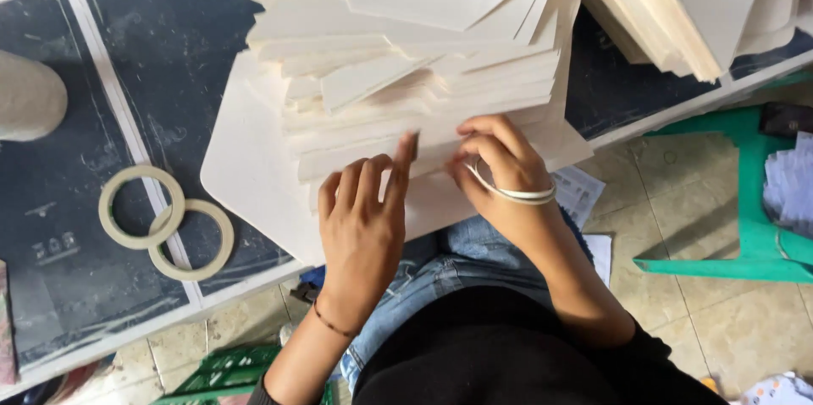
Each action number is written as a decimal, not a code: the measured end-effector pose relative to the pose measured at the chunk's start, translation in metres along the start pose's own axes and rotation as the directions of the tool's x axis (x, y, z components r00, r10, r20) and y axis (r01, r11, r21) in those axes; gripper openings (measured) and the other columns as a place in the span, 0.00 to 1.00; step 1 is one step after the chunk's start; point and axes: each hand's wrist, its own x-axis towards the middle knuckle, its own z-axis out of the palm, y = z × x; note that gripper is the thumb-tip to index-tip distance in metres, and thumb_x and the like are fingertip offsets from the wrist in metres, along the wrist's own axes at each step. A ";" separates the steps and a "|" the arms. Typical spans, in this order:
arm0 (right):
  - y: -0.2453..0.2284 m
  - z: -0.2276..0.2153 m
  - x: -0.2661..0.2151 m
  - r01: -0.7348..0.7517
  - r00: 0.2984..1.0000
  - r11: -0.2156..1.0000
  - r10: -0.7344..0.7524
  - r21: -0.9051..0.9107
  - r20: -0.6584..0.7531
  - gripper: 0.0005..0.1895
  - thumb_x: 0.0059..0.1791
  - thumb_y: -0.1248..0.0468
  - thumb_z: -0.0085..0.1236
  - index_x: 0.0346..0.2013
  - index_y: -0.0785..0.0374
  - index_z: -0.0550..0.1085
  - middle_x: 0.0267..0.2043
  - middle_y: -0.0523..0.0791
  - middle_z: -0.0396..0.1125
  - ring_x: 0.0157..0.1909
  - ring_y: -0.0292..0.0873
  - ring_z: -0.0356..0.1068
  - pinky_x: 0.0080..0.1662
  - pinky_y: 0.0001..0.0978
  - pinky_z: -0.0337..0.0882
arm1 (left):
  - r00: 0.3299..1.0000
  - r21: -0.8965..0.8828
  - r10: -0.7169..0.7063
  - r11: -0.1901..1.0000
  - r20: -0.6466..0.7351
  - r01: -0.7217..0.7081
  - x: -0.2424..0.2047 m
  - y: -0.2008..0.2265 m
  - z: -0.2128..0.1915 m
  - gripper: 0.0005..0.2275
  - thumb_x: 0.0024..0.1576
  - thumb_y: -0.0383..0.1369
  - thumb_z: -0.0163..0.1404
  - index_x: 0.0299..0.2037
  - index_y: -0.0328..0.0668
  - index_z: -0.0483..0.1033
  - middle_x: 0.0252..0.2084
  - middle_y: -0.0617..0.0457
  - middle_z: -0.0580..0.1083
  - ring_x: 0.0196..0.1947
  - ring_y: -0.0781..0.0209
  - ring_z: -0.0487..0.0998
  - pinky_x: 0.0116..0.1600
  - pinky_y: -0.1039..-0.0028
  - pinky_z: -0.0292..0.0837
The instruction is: The person applies adhesive tape to the edges of white paper sheets stacked on a table. They smooth the tape down with their fingers, then lift and separate the sheets to continue the process on different parts of the stack.
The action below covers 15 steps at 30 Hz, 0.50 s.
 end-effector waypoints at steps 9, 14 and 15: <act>0.002 0.004 -0.016 0.158 0.986 0.985 -0.162 -0.071 -0.050 0.07 0.50 0.74 0.69 0.38 0.65 0.78 0.55 0.50 0.72 0.51 0.55 0.78 0.53 0.46 0.79 | 0.991 -0.037 0.052 0.998 0.120 -0.048 -0.025 0.020 0.016 0.28 0.50 0.20 0.54 0.66 0.39 0.78 0.52 0.51 0.73 0.46 0.51 0.68 0.51 0.61 0.64; -0.025 -0.007 -0.033 0.152 0.986 0.988 -0.150 0.029 -0.072 0.04 0.49 0.74 0.68 0.35 0.63 0.81 0.55 0.51 0.75 0.53 0.57 0.78 0.54 0.46 0.80 | 0.994 -0.022 0.040 0.999 0.099 -0.038 -0.020 0.024 0.026 0.25 0.54 0.19 0.51 0.65 0.40 0.79 0.44 0.53 0.71 0.41 0.53 0.66 0.46 0.64 0.62; -0.034 -0.014 -0.033 0.111 0.992 0.980 -0.100 0.166 -0.073 0.04 0.48 0.73 0.69 0.36 0.62 0.84 0.54 0.50 0.75 0.53 0.57 0.78 0.54 0.44 0.79 | 0.991 -0.066 0.034 0.997 0.128 -0.026 -0.019 0.021 0.024 0.26 0.54 0.22 0.53 0.66 0.40 0.78 0.44 0.53 0.71 0.41 0.52 0.66 0.46 0.63 0.62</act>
